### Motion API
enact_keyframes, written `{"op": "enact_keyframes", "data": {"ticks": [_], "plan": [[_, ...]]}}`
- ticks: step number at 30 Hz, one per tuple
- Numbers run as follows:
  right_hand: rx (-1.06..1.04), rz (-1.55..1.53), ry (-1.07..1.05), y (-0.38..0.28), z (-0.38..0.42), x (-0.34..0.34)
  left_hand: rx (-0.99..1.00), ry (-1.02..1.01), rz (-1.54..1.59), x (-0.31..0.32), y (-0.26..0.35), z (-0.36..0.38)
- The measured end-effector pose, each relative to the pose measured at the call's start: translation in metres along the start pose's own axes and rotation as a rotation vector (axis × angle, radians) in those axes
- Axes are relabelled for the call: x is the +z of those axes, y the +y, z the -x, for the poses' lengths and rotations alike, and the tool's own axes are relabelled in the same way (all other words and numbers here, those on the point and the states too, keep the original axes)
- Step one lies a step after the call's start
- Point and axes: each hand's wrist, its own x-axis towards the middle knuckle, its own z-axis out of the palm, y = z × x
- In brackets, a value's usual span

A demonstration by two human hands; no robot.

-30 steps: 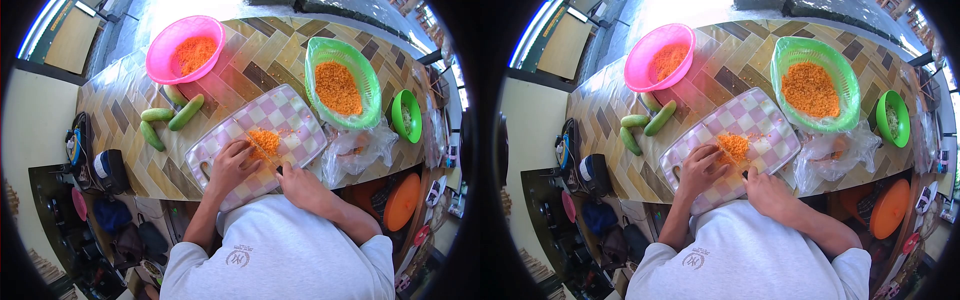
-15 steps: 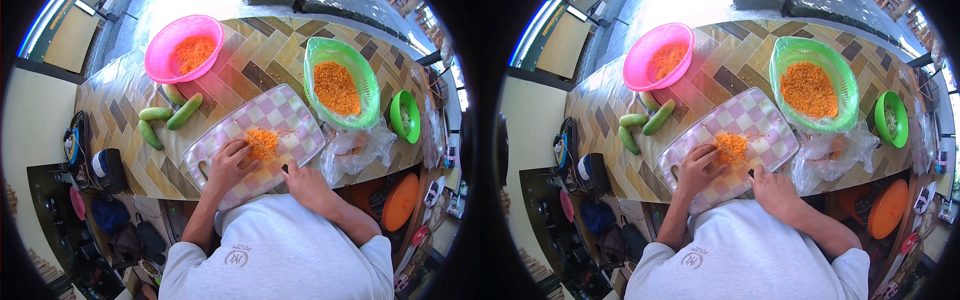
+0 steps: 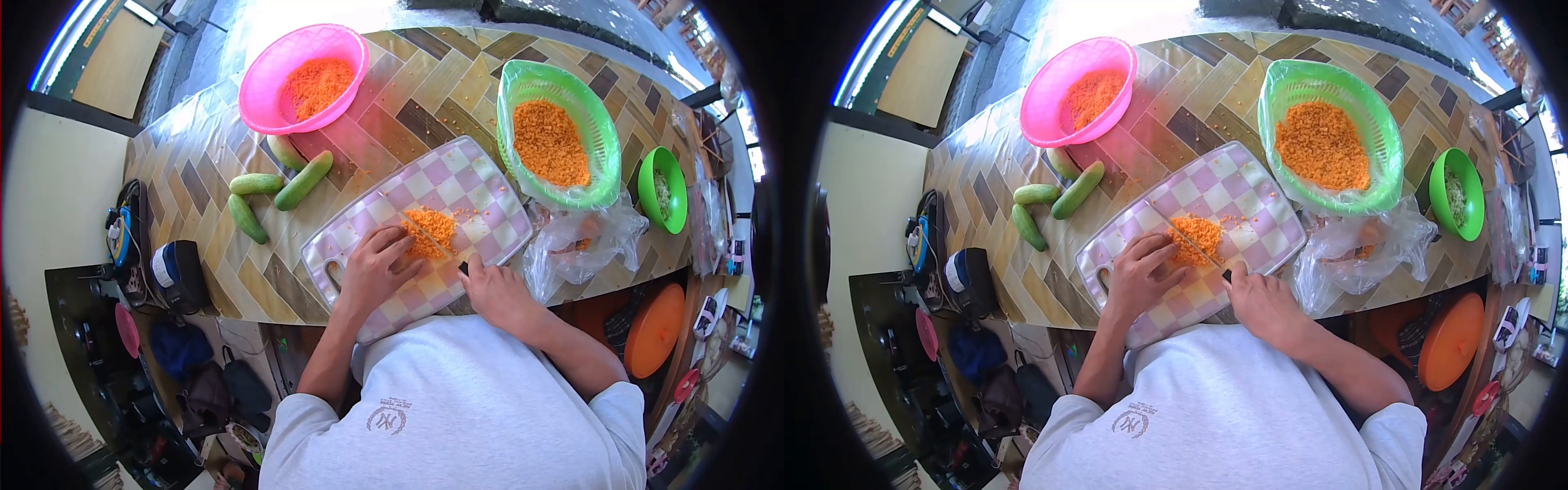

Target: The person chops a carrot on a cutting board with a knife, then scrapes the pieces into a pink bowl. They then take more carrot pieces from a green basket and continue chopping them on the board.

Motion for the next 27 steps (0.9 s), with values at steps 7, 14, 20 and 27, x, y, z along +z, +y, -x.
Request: {"op": "enact_keyframes", "data": {"ticks": [7,14,20,27], "plan": [[-0.043,0.073,0.065,0.011,-0.005,-0.001,-0.007,0.006,0.011,0.002,-0.001,0.002],[-0.030,0.078,0.017,0.006,-0.004,-0.016,-0.016,0.015,0.016,0.001,-0.001,0.002],[-0.053,0.090,0.071,0.004,-0.004,-0.014,-0.016,0.021,0.024,0.000,-0.001,0.001],[-0.017,0.036,0.081,-0.002,-0.005,0.000,-0.030,0.021,0.028,0.000,-0.001,0.003]]}}
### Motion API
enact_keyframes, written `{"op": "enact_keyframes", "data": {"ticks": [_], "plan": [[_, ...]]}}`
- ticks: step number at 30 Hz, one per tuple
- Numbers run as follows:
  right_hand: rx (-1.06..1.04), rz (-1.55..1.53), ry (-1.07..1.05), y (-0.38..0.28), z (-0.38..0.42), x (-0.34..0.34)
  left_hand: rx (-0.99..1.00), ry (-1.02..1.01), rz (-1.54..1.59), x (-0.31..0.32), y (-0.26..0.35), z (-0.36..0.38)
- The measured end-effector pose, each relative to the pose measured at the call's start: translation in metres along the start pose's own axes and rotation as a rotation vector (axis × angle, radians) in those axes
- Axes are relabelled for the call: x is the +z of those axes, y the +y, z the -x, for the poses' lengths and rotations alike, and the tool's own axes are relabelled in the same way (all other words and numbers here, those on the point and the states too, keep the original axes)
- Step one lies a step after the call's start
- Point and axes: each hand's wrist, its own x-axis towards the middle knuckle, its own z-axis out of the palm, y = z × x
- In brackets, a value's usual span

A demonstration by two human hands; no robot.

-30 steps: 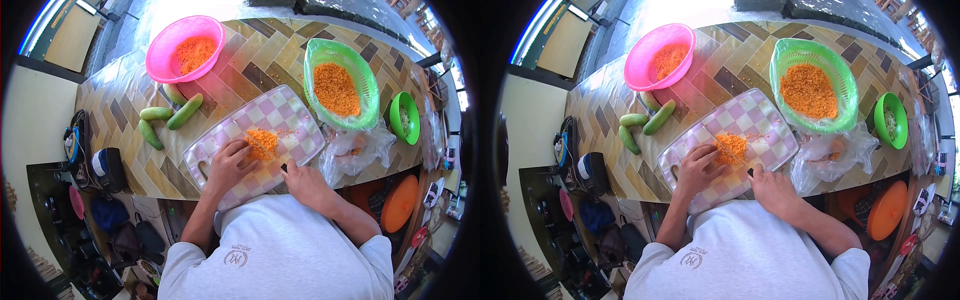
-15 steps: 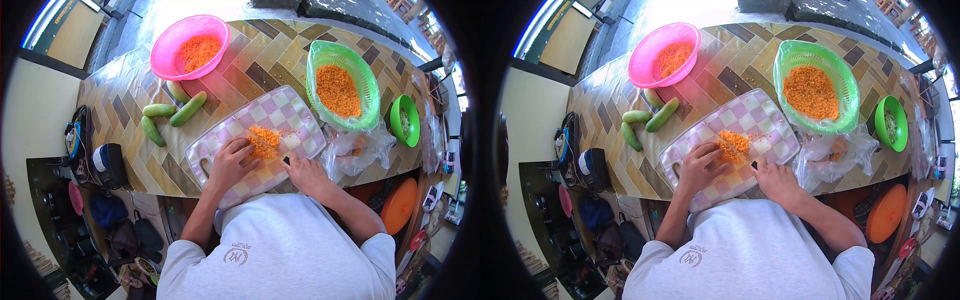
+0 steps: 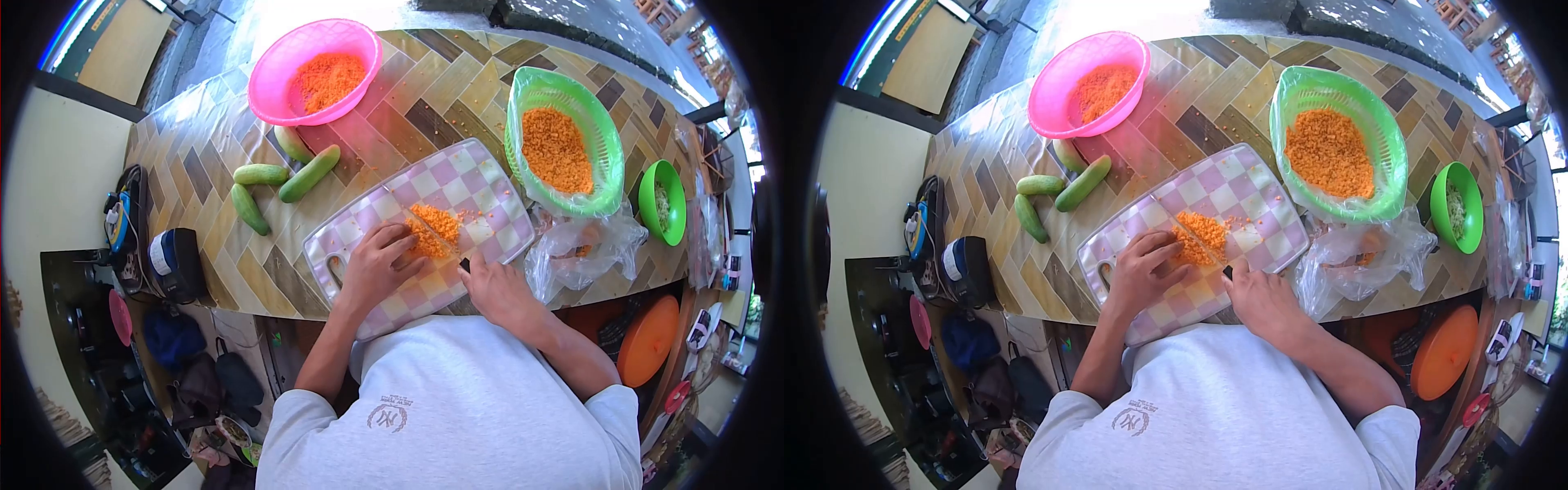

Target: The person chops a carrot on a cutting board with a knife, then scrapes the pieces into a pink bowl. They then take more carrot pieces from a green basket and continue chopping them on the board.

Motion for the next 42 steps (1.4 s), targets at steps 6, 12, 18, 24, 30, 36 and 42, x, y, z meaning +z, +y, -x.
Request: {"op": "enact_keyframes", "data": {"ticks": [6,12,18,24,30,36,42], "plan": [[-0.015,0.009,0.026,-0.002,0.000,0.008,0.015,-0.021,-0.001,0.000,0.000,-0.002],[-0.016,0.061,0.088,0.003,-0.003,0.008,0.017,-0.012,0.006,0.000,-0.001,-0.003],[-0.002,0.077,0.074,0.001,-0.006,0.007,0.021,-0.020,0.014,0.000,-0.002,-0.004],[-0.022,0.013,0.088,-0.001,-0.007,0.018,0.011,0.030,0.021,-0.001,-0.002,-0.004],[-0.031,0.018,0.090,-0.008,-0.008,0.017,-0.038,0.044,0.011,-0.013,-0.003,0.003],[-0.035,0.020,0.041,-0.011,-0.005,0.013,-0.029,0.054,0.022,-0.017,-0.015,0.004],[-0.005,-0.023,-0.021,-0.018,-0.001,0.011,-0.028,0.061,-0.012,-0.018,-0.018,0.000]]}}
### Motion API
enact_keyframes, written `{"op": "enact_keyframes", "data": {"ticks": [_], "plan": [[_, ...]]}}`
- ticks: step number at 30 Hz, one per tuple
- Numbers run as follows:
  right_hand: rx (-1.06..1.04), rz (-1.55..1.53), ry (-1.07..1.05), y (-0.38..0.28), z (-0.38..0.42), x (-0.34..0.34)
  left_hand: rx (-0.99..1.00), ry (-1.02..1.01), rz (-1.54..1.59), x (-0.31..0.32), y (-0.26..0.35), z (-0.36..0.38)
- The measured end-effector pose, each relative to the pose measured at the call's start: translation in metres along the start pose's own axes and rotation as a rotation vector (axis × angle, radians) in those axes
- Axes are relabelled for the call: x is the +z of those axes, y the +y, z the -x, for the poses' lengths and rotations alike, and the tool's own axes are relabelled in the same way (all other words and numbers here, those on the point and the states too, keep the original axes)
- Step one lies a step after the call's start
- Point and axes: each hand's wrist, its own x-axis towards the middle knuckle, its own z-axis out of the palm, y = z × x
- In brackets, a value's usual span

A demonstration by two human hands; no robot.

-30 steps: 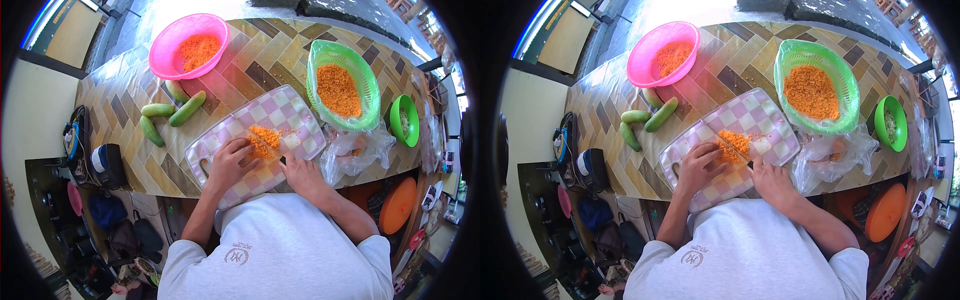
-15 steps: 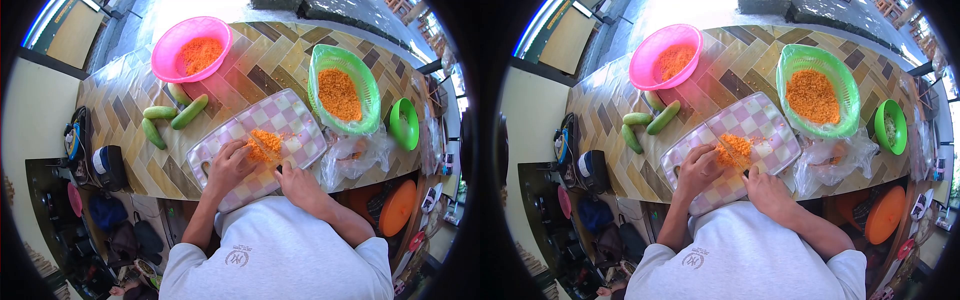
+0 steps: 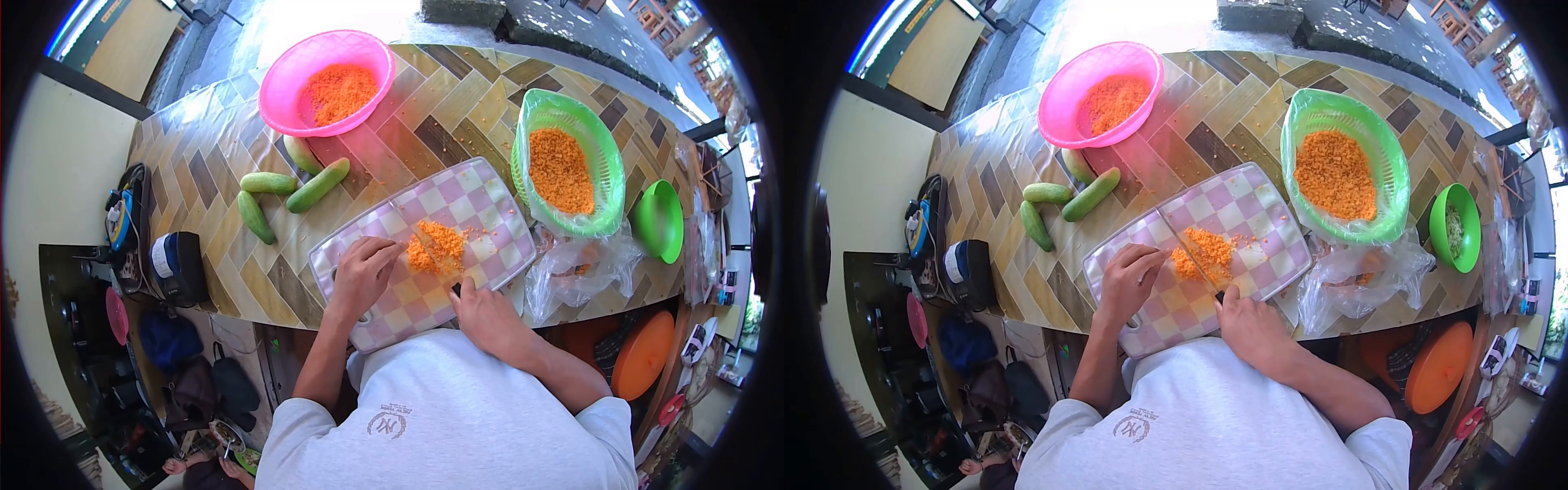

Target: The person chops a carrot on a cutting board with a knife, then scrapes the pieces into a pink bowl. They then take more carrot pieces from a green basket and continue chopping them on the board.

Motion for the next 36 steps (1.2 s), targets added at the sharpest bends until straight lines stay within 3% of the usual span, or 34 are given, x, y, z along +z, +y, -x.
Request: {"op": "enact_keyframes", "data": {"ticks": [2,14,17,23,26,29,32,36], "plan": [[-0.039,0.051,0.057,0.012,-0.009,0.015,0.002,0.011,-0.012,0.002,0.002,0.000],[-0.006,0.007,-0.044,-0.005,0.012,-0.011,-0.035,-0.044,-0.047,0.002,0.012,-0.004],[-0.078,0.157,0.105,0.020,0.004,0.023,-0.013,-0.007,-0.073,0.002,0.014,-0.007],[0.023,0.020,-0.046,0.008,0.012,0.001,0.052,0.058,-0.087,0.001,0.015,-0.010],[-0.032,0.032,0.092,0.025,0.005,0.016,0.039,0.040,-0.078,0.002,0.007,-0.007],[0.031,0.044,-0.018,0.006,0.015,-0.013,-0.018,0.048,-0.020,0.004,0.003,-0.005],[-0.007,0.094,0.069,0.027,0.002,0.009,-0.036,0.061,-0.016,0.004,0.002,-0.003],[0.035,0.033,-0.020,0.016,0.006,-0.014,-0.038,0.066,0.000,0.005,0.003,0.000]]}}
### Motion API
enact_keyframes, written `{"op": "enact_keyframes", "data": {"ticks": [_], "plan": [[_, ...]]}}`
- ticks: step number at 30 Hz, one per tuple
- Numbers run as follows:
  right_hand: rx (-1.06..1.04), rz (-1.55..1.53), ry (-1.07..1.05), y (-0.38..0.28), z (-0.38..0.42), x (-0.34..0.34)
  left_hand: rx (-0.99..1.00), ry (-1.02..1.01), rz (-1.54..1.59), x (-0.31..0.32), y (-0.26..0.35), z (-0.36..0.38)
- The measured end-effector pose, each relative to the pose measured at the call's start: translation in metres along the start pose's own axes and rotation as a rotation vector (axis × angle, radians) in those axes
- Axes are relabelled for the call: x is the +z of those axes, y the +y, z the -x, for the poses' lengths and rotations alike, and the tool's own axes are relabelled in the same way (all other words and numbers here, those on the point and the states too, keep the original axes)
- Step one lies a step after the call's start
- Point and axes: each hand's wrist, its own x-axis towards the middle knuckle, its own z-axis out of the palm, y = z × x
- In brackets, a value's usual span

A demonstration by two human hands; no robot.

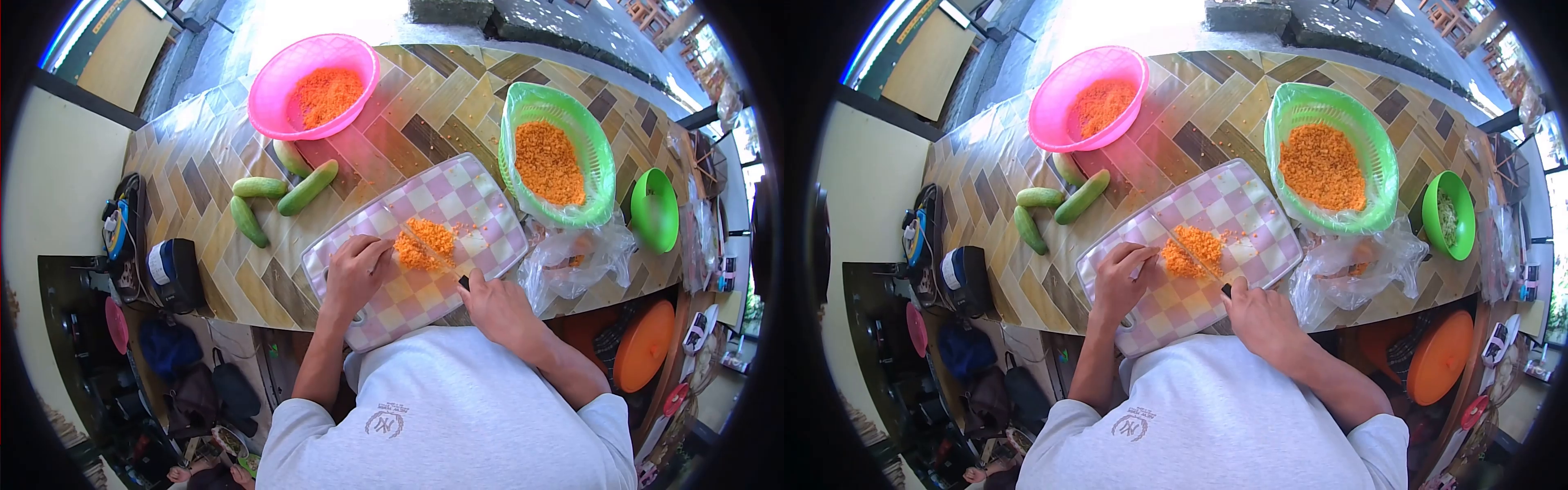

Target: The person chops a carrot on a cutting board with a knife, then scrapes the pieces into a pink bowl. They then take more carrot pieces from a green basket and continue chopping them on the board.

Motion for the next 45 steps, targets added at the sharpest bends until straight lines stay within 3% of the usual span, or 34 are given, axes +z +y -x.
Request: {"op": "enact_keyframes", "data": {"ticks": [8,11,27,35,45], "plan": [[0.002,-0.017,-0.031,-0.014,0.005,-0.006,-0.014,-0.001,-0.082,-0.002,-0.003,-0.003],[-0.068,0.010,0.114,0.002,-0.009,0.024,-0.056,0.015,-0.103,-0.001,-0.006,-0.003],[-0.055,-0.012,-0.014,-0.017,0.005,-0.014,-0.053,-0.006,-0.077,0.003,-0.012,-0.002],[-0.071,0.034,0.071,-0.004,-0.011,0.022,-0.051,-0.030,-0.084,0.003,-0.013,-0.003],[-0.037,-0.111,-0.014,-0.017,-0.003,-0.005,0.025,-0.114,-0.211,0.001,-0.008,-0.002]]}}
